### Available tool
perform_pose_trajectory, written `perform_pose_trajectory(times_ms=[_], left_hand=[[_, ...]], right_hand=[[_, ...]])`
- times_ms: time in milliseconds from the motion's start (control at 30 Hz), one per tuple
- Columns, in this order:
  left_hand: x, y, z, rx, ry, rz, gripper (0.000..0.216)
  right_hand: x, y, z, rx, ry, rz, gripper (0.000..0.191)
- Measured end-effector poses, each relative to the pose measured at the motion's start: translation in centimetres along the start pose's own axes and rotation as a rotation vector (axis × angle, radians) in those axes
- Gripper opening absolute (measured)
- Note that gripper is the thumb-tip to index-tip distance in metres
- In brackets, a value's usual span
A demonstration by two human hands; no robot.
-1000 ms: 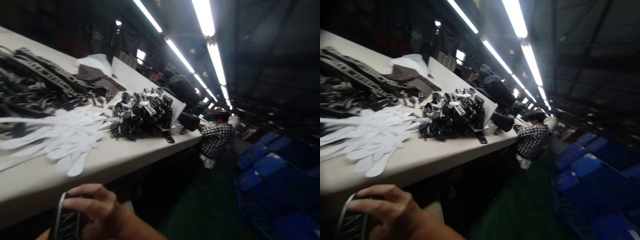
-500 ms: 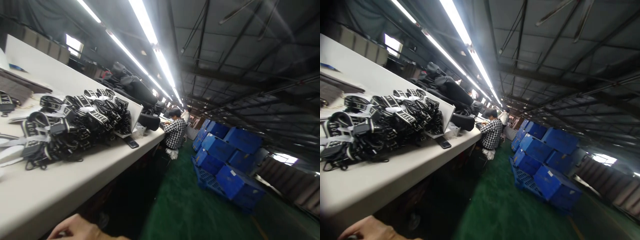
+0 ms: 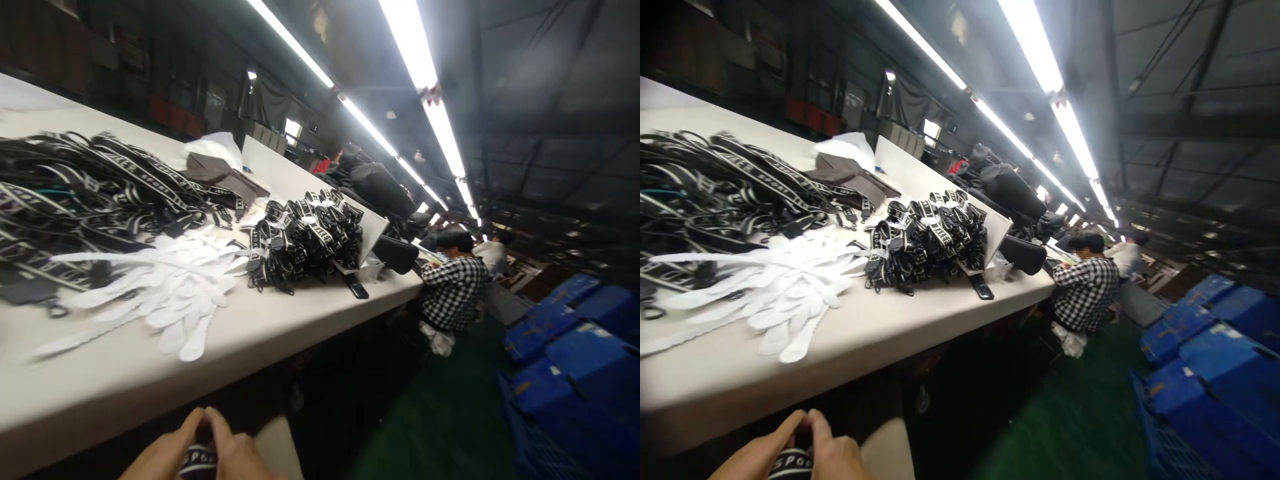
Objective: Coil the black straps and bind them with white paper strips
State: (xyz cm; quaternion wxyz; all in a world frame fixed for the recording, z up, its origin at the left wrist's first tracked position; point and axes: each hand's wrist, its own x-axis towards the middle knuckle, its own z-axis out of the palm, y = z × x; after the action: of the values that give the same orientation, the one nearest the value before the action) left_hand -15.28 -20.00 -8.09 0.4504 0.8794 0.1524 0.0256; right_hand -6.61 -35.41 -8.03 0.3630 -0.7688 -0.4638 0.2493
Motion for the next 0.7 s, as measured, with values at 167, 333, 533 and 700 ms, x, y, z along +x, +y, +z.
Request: perform_pose_trajectory(times_ms=[167,333,533,700], left_hand=[[0.7,1.8,-2.4,-0.268,-0.236,-0.009,0.044],[0.0,4.3,-6.2,-0.715,-0.503,-0.100,0.040],[0.3,5.7,-7.3,-1.331,-0.293,-0.048,0.033],[0.4,6.0,-7.5,-1.429,-0.277,-0.010,0.032]], right_hand=[[1.3,-1.1,-2.6,0.199,0.184,-0.089,0.068],[1.8,-2.0,-7.9,0.244,0.304,-0.035,0.063],[4.0,-2.8,-6.5,0.477,0.298,0.046,0.036],[4.4,-2.7,-4.4,0.475,0.351,0.086,0.032]])
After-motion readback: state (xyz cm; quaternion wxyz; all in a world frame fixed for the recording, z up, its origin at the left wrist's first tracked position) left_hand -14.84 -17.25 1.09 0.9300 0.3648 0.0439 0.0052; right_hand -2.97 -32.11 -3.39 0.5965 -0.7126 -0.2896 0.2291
